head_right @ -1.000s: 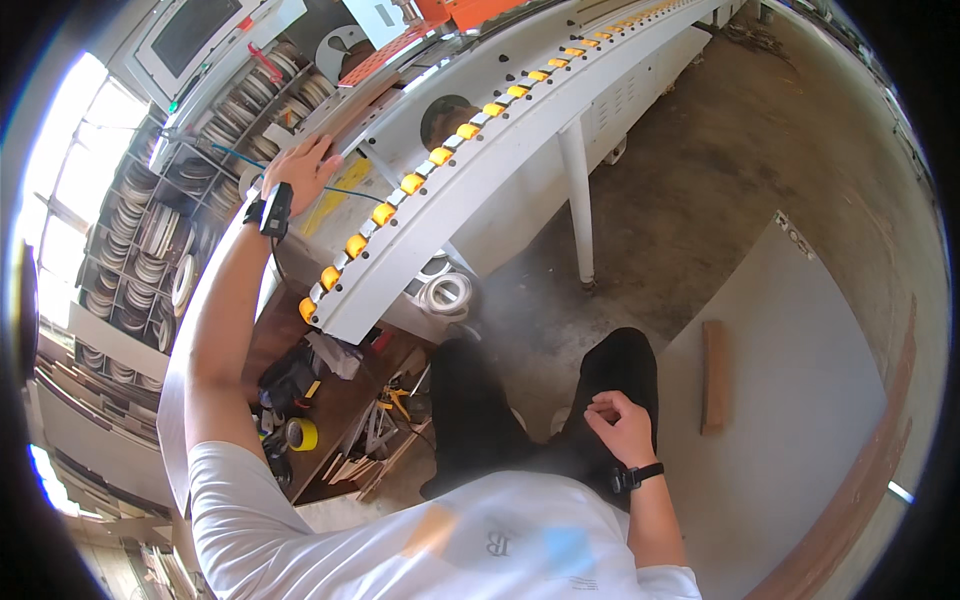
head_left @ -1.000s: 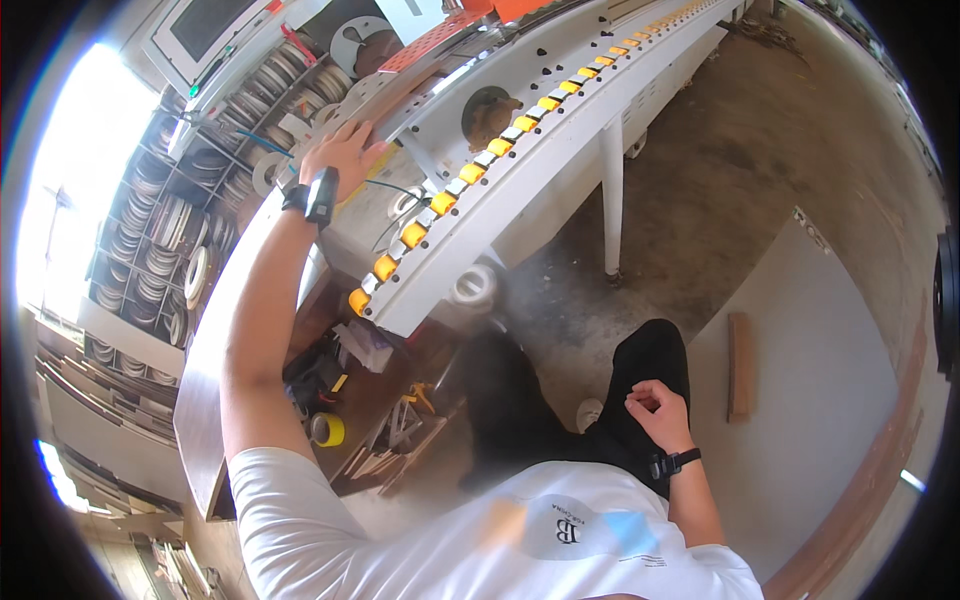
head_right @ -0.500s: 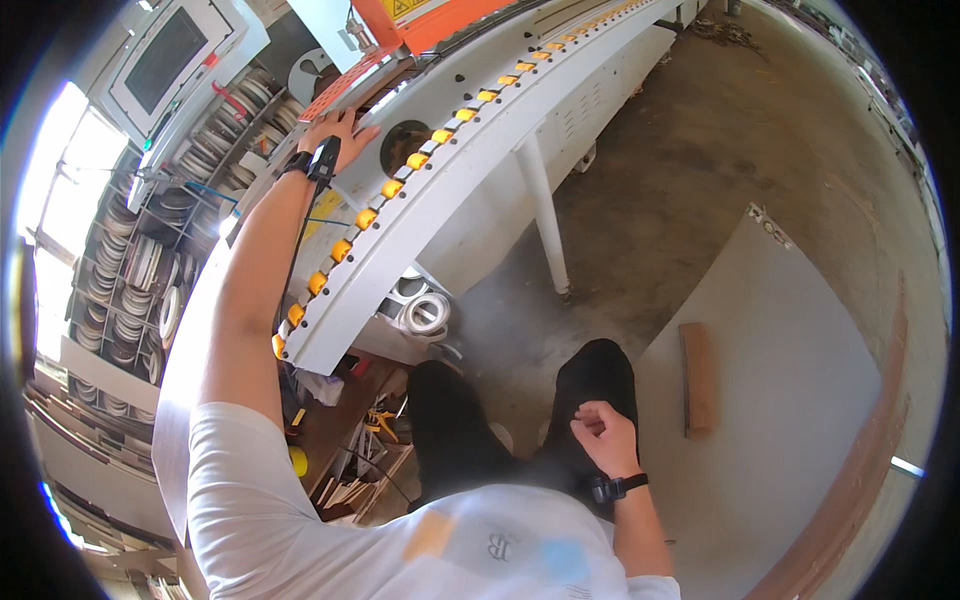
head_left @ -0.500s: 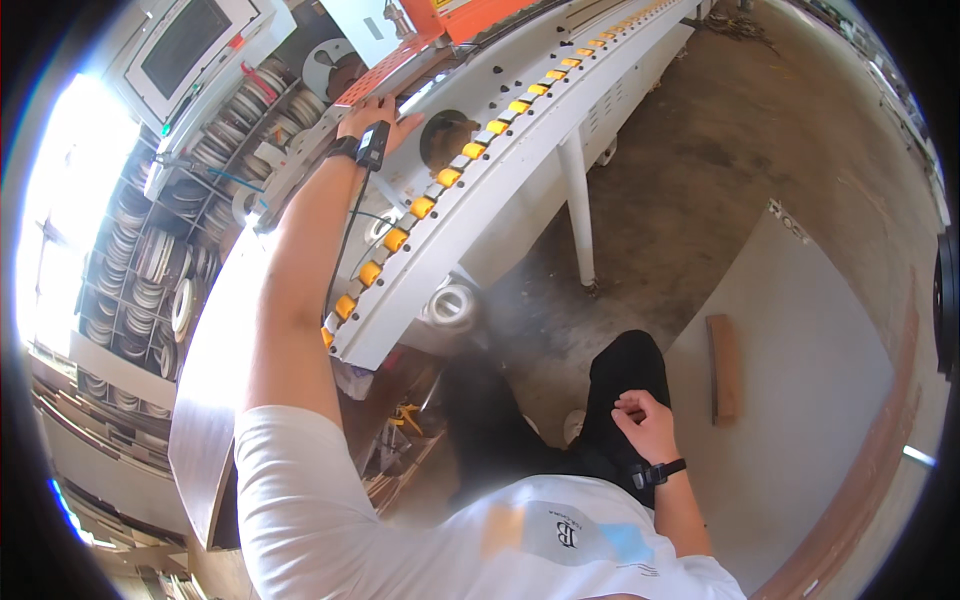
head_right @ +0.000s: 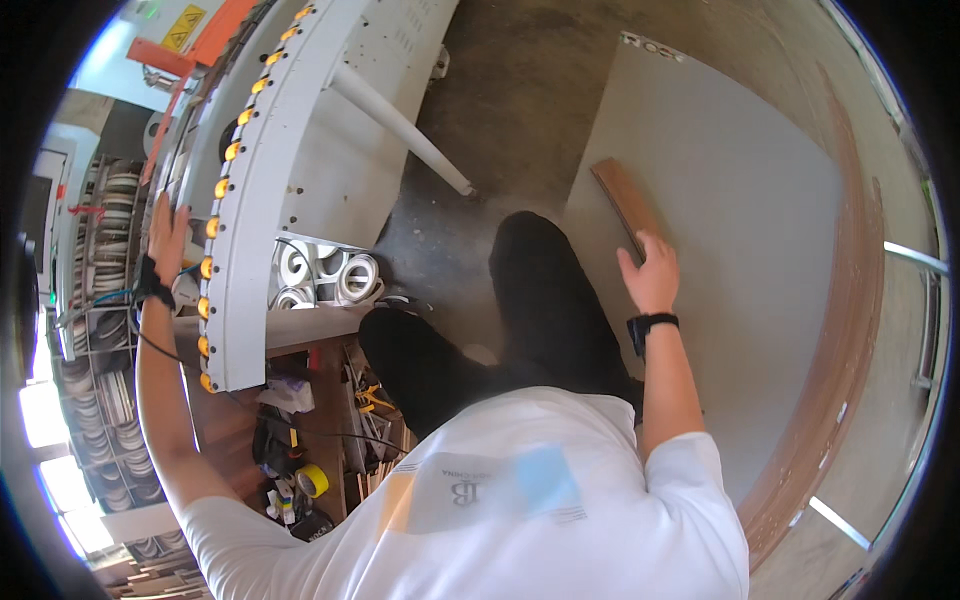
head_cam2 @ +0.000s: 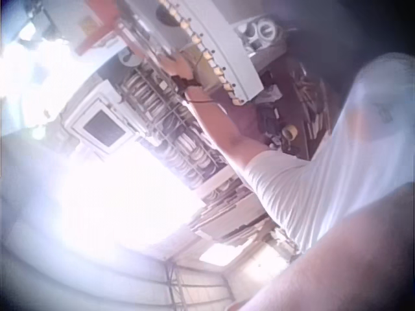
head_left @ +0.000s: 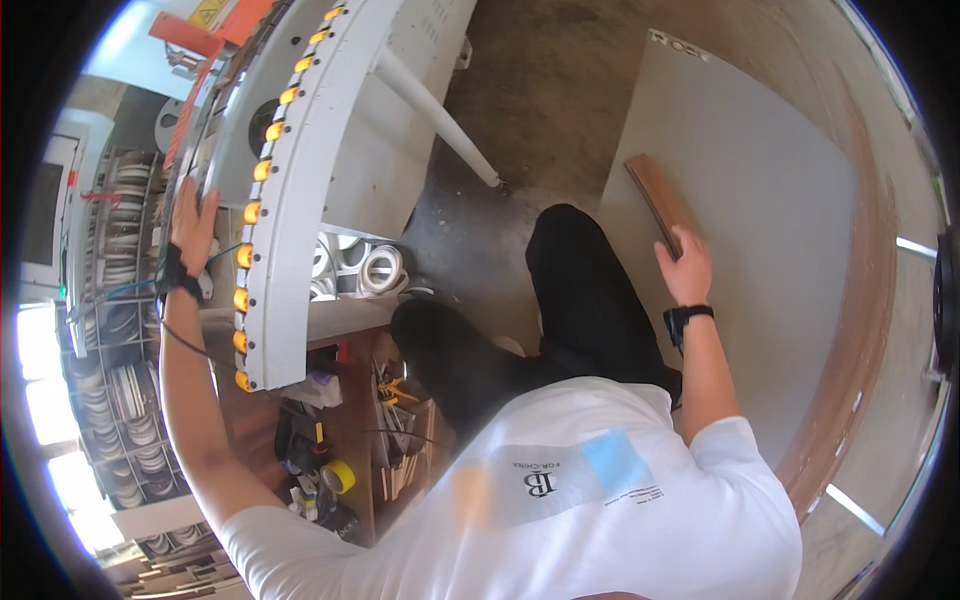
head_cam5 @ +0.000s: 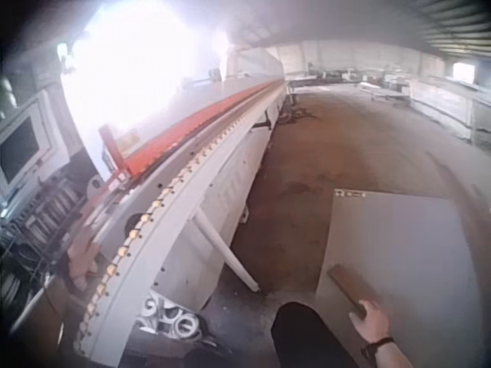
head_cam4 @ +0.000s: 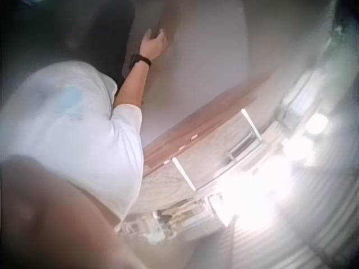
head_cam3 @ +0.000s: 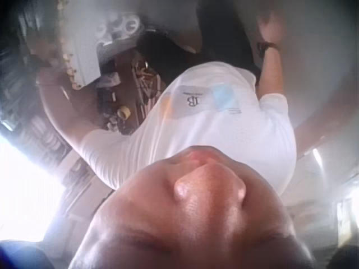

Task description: Operating an industrial edge banding machine to process wood panels, including loading tape and feeding boards.

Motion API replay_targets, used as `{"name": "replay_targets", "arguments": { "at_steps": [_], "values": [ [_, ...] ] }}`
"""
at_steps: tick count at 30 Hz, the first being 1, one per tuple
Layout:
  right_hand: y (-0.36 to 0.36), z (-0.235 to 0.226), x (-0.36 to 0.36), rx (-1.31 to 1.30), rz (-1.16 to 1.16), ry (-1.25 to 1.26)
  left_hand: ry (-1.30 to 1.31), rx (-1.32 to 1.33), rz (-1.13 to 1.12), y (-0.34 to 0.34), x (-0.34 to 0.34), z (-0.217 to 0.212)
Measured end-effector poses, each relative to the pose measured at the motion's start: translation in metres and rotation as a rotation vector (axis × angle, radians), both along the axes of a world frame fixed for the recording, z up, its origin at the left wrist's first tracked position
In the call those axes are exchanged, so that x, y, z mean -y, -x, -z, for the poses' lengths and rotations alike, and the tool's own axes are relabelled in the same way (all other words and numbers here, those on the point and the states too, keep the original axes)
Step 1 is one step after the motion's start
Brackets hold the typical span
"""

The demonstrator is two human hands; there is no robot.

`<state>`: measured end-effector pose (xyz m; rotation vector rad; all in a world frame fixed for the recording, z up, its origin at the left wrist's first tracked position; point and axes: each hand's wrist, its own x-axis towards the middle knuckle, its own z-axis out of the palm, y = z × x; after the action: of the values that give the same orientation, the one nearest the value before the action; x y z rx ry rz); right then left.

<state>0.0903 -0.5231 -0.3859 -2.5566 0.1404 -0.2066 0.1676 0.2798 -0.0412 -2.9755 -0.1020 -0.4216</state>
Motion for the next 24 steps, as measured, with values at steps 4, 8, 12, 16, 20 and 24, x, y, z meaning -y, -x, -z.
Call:
{"name": "replay_targets", "arguments": {
  "at_steps": [4,8,12,16,20,24],
  "values": [
    [-0.021,0.023,0.017,0.029,0.156,0.126,0.102,0.057,0.047,0.033,0.009,-0.005],
    [-0.039,0.041,0.027,-0.117,0.199,0.071,0.119,0.079,0.032,0.048,0.018,-0.011],
    [-0.044,0.034,0.033,-0.126,0.222,-0.102,0.188,0.178,0.097,0.060,0.053,-0.024],
    [-0.034,-0.020,0.019,0.159,0.163,-0.334,0.402,0.249,0.171,0.090,0.141,-0.046],
    [-0.019,-0.104,-0.019,0.443,-0.070,-0.372,0.080,0.176,0.547,0.109,0.249,-0.053],
    [-0.009,-0.174,-0.059,0.619,-0.300,-0.286,-0.025,0.039,0.777,0.118,0.337,-0.036]
  ]
}}
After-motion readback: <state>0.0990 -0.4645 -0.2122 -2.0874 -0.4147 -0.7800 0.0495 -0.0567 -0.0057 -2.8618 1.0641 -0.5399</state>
